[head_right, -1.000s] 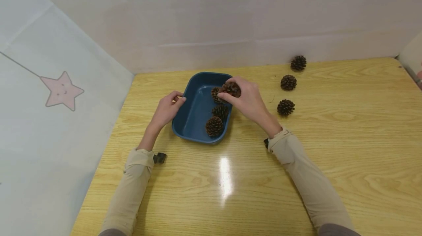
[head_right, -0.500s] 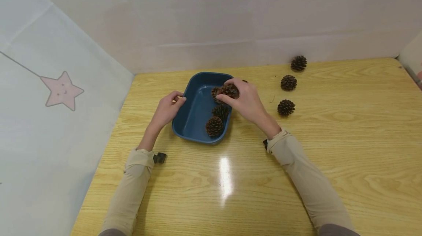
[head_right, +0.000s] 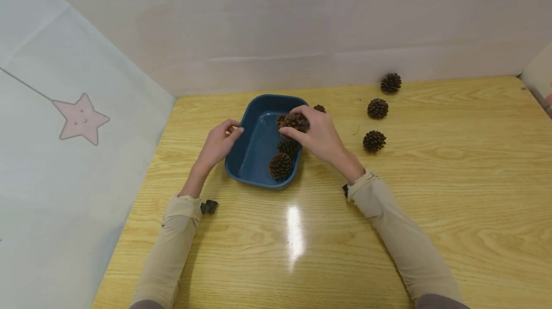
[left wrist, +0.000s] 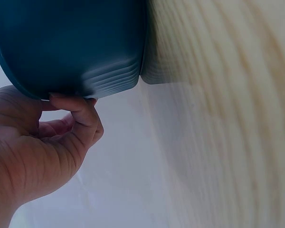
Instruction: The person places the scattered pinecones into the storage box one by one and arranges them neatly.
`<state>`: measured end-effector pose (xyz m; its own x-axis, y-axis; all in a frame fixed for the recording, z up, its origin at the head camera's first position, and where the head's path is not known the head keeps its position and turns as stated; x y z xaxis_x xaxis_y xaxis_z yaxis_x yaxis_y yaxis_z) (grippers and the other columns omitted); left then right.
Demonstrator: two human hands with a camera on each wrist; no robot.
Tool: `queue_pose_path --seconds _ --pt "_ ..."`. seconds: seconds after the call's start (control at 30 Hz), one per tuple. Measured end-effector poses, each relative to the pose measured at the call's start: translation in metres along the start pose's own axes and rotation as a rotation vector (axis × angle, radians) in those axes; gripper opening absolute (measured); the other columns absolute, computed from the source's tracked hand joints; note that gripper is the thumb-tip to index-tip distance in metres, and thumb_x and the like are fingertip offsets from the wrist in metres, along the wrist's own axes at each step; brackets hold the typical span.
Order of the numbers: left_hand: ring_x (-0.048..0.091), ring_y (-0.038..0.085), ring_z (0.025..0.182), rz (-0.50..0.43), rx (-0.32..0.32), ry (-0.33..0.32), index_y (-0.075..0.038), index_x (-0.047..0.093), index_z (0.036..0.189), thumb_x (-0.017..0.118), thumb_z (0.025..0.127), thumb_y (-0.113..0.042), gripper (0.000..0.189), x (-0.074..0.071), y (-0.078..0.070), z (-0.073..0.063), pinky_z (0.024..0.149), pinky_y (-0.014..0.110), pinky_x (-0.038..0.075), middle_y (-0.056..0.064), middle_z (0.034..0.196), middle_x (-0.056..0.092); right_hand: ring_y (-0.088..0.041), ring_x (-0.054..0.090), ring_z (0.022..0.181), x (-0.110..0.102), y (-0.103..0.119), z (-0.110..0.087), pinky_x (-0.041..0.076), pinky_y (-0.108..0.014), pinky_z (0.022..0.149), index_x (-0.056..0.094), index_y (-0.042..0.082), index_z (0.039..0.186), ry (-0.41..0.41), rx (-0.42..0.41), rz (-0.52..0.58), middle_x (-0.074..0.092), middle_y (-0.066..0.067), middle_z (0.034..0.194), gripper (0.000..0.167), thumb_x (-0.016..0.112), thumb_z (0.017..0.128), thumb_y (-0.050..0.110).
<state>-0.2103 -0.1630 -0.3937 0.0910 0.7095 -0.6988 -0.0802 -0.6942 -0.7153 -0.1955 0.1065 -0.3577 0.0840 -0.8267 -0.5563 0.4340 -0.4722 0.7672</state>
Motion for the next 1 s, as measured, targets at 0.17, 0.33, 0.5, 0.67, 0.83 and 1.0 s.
queue_pose_path --seconds 0.17,0.33,0.5,0.67,0.83,1.0 --pt "0.054 0.026 0.075 -0.001 -0.003 0.001 0.000 0.063 0.131 0.055 0.109 -0.022 0.032 0.000 0.000 0.000 0.065 0.034 0.044 0.014 0.095 0.060 -0.027 0.071 0.090 0.002 0.000 -0.001 0.057 -0.042 0.079 0.066 -0.002 0.125 0.024 0.013 0.010 0.072 -0.016 0.105 0.045 0.084 0.090 0.022" --pt "0.054 0.026 0.075 -0.001 -0.002 0.000 0.000 0.063 0.131 0.055 0.109 -0.021 0.031 0.000 -0.001 -0.001 0.065 0.034 0.043 0.014 0.095 0.060 -0.027 0.072 0.091 0.004 0.001 -0.002 0.058 -0.042 0.080 0.066 -0.001 0.125 0.032 0.008 0.008 0.072 -0.016 0.107 0.044 0.084 0.090 0.022" --pt "0.054 0.026 0.075 -0.001 -0.002 0.000 0.000 0.063 0.131 0.055 0.109 -0.021 0.032 0.000 -0.001 0.000 0.065 0.034 0.043 0.014 0.095 0.060 -0.027 0.071 0.089 0.006 0.003 -0.003 0.058 -0.044 0.078 0.067 0.000 0.126 0.020 -0.026 -0.002 0.072 -0.017 0.112 0.047 0.085 0.089 0.022" --pt "0.055 0.027 0.077 0.001 -0.005 0.001 0.000 0.063 0.132 0.055 0.110 -0.021 0.032 0.000 -0.001 0.000 0.066 0.034 0.044 0.014 0.096 0.060 -0.027 0.071 0.086 0.009 0.006 -0.004 0.058 -0.045 0.077 0.068 -0.001 0.126 0.015 -0.062 -0.014 0.073 -0.016 0.106 0.049 0.086 0.087 0.022" --pt "0.055 0.027 0.077 0.004 -0.006 0.001 0.000 0.063 0.132 0.055 0.110 -0.022 0.032 0.001 0.000 0.000 0.066 0.035 0.044 0.014 0.095 0.060 -0.027 0.071 0.087 0.013 0.008 -0.005 0.058 -0.045 0.078 0.068 -0.002 0.126 0.019 -0.086 -0.008 0.073 -0.015 0.106 0.051 0.087 0.086 0.021" --pt "0.054 0.026 0.076 0.003 -0.009 -0.001 0.000 0.063 0.132 0.054 0.110 -0.022 0.032 0.000 0.001 0.000 0.065 0.034 0.043 0.013 0.095 0.060 -0.028 0.070 0.091 0.017 0.010 -0.005 0.057 -0.046 0.080 0.067 -0.003 0.128 0.031 -0.096 -0.023 0.072 -0.017 0.112 0.052 0.087 0.086 0.021"
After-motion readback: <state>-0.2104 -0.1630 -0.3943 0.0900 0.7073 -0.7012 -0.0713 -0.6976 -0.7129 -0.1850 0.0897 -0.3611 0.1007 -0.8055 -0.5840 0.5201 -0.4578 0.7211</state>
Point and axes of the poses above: each hand's wrist, its own z-axis towards the middle knuckle, its own x-axis out of the palm, y = z × x, the point moved 4 cm from there along z, towards the middle knuckle
